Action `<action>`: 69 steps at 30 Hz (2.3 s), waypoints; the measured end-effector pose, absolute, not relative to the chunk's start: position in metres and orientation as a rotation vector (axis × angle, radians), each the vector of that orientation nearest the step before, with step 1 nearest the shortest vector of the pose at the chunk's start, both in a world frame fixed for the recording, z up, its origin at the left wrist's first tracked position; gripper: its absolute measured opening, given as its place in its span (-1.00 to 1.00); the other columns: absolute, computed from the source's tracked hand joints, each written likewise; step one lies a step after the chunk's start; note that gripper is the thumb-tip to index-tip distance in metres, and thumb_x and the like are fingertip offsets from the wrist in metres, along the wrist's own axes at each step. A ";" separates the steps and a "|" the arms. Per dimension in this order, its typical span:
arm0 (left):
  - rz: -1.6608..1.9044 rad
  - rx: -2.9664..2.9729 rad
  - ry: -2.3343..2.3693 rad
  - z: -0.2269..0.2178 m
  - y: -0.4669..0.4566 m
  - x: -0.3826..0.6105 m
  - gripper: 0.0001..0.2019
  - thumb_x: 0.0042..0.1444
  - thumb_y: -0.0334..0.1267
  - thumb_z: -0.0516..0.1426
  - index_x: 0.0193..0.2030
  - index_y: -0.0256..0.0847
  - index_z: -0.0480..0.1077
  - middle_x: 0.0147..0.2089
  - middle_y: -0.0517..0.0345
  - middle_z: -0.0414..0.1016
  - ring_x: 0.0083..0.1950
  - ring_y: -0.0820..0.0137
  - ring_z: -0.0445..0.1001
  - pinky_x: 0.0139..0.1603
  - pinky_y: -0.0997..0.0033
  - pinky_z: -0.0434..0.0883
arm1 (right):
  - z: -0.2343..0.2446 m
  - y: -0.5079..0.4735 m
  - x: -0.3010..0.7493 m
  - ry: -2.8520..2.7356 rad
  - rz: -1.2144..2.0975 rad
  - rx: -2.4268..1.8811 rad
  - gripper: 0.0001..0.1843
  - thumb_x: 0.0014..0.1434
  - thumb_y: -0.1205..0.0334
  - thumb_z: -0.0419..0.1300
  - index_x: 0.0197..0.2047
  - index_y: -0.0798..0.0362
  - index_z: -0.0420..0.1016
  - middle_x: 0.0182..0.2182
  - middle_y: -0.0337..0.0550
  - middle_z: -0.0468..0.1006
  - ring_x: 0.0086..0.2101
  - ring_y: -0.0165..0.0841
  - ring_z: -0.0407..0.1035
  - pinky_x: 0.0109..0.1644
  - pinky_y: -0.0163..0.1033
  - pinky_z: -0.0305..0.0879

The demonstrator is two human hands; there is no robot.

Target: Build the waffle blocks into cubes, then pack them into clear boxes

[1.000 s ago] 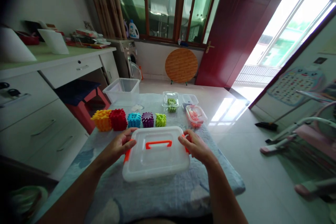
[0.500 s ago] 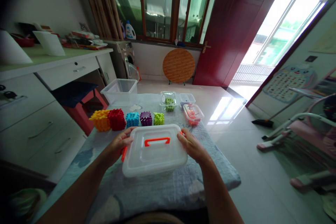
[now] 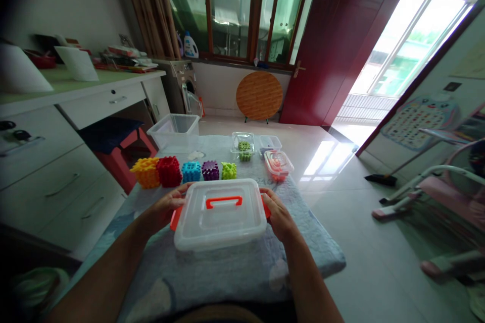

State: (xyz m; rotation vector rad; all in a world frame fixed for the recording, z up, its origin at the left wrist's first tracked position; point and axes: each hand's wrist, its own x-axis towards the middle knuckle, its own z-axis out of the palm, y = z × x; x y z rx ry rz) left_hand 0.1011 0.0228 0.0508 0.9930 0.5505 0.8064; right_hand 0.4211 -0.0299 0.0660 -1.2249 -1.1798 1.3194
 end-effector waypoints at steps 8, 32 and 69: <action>0.740 0.972 0.513 0.042 0.031 0.094 -0.34 -0.05 -0.32 0.20 0.26 -0.17 0.22 -0.06 -0.08 0.57 -0.21 0.20 0.58 -0.24 0.35 0.47 | 0.062 -0.027 0.425 -1.223 1.191 -1.376 -0.52 0.20 -0.19 0.03 -0.06 0.03 0.38 -0.42 -0.20 0.48 -0.46 -0.35 0.33 -0.40 -0.25 0.29; 0.695 1.005 0.490 0.037 0.032 0.094 -0.21 -0.19 -0.41 0.21 0.30 -0.19 0.22 -0.08 -0.09 0.60 -0.24 0.19 0.60 -0.22 0.33 0.49 | 0.161 -0.047 0.398 -1.948 0.350 -1.225 -0.79 0.31 0.20 0.06 -0.21 0.03 0.52 -0.26 -0.14 0.50 -0.23 -0.35 0.38 -0.10 -0.25 0.30; 0.958 0.924 0.797 0.065 0.024 0.107 -0.61 -0.09 -0.06 0.33 -0.17 -0.26 0.48 -0.43 0.17 0.51 -0.45 0.44 0.45 -0.41 0.52 0.34 | 0.116 -0.038 0.474 -1.785 0.296 -1.998 -0.74 0.13 0.04 0.09 -0.32 0.02 0.50 -0.49 -0.20 0.50 -0.46 -0.34 0.34 -0.35 -0.24 0.20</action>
